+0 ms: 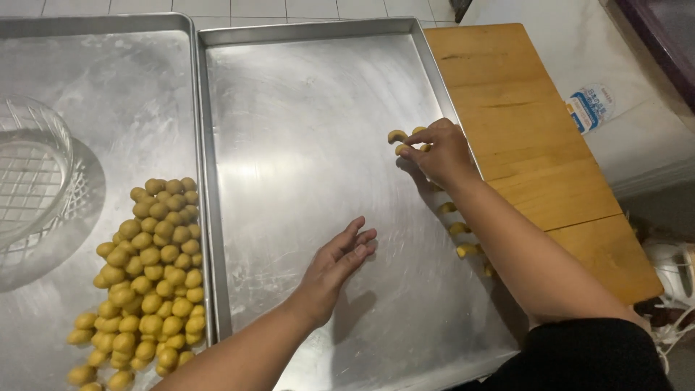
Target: The person is taking small balls of dough, rolling them between their hands to smooth them, and then shaping them into crescent shapes on a metal baking tray.
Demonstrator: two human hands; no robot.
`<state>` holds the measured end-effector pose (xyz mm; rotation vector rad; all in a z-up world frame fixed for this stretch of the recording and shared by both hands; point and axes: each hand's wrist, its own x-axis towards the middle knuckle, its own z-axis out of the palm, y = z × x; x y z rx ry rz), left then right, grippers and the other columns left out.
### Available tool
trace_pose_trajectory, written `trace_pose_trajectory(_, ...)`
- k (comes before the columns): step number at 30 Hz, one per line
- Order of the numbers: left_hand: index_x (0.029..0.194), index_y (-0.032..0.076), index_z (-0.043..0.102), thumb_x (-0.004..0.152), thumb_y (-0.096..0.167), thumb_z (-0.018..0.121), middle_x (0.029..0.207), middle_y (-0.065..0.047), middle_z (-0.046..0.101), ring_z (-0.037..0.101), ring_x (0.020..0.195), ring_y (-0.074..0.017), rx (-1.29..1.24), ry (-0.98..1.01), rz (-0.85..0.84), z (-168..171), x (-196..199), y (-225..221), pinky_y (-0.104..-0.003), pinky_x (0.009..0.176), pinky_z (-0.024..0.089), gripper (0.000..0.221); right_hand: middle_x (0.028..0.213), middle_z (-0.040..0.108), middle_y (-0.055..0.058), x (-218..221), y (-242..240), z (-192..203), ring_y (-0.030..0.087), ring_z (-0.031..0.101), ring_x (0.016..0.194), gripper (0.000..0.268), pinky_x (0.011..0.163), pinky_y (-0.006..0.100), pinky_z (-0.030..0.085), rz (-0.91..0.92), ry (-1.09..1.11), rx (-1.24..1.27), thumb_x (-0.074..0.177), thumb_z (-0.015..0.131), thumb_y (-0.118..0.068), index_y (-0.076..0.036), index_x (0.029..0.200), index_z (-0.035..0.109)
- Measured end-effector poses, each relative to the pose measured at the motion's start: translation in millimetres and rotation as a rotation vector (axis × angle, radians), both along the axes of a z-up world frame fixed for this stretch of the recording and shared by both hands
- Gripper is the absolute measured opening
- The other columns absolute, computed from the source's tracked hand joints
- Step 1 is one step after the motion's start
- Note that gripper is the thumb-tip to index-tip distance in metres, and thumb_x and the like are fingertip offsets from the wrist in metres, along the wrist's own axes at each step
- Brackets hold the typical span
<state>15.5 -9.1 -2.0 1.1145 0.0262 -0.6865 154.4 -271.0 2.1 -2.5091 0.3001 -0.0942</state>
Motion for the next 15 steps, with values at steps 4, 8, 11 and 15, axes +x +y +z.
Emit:
trace_pose_trajectory(4, 0.157, 0.013, 0.032, 0.086, 0.039, 0.062, 0.156, -0.016, 0.048, 0.052, 0.142, -0.0284, 0.045, -0.031, -0.022, -3.9, 0.0, -0.7, -0.04, 0.117, 0.041, 0.082, 0.105, 0.065, -0.001, 17.0, -12.2, -38.8, 0.021, 0.057, 0.109, 0.02, 0.108, 0.041, 0.031, 0.07, -0.144, -0.129, 0.074, 0.09, -0.043, -0.034, 0.09, 0.083)
trace_pose_trajectory(8, 0.157, 0.014, 0.031, 0.088, 0.037, 0.062, 0.159, -0.013, 0.045, 0.048, 0.145, -0.0262, 0.093, -0.07, -0.052, -5.4, -0.6, -2.3, -0.04, 0.117, 0.038, 0.079, 0.075, 0.064, -0.003, 16.0, -10.9, -38.6, 0.018, 0.062, 0.078, 0.018, 0.105, 0.044, 0.034, 0.134, -0.199, -0.157, 0.074, 0.093, -0.037, -0.027, 0.087, 0.086)
trace_pose_trajectory(11, 0.157, 0.014, 0.033, 0.087, 0.034, 0.064, 0.158, -0.011, 0.047, 0.049, 0.144, -0.0251, 0.097, -0.055, -0.055, -7.6, -1.5, -3.1, -0.04, 0.117, 0.04, 0.079, 0.085, 0.066, 0.001, 17.9, -17.4, -49.1, 0.022, 0.062, 0.091, 0.022, 0.1, 0.044, 0.037, 0.149, -0.217, -0.155, 0.074, 0.092, -0.039, -0.028, 0.092, 0.085)
trace_pose_trajectory(15, 0.157, 0.015, 0.034, 0.087, 0.028, 0.066, 0.156, -0.012, 0.05, 0.051, 0.143, -0.0258, 0.077, -0.076, -0.041, -12.5, -2.0, -2.8, -0.039, 0.114, 0.043, 0.078, 0.076, 0.062, -0.008, 21.3, -21.2, -56.6, 0.023, 0.06, 0.097, 0.02, 0.09, 0.044, 0.04, 0.18, -0.225, -0.236, 0.077, 0.09, -0.041, -0.031, 0.094, 0.085)
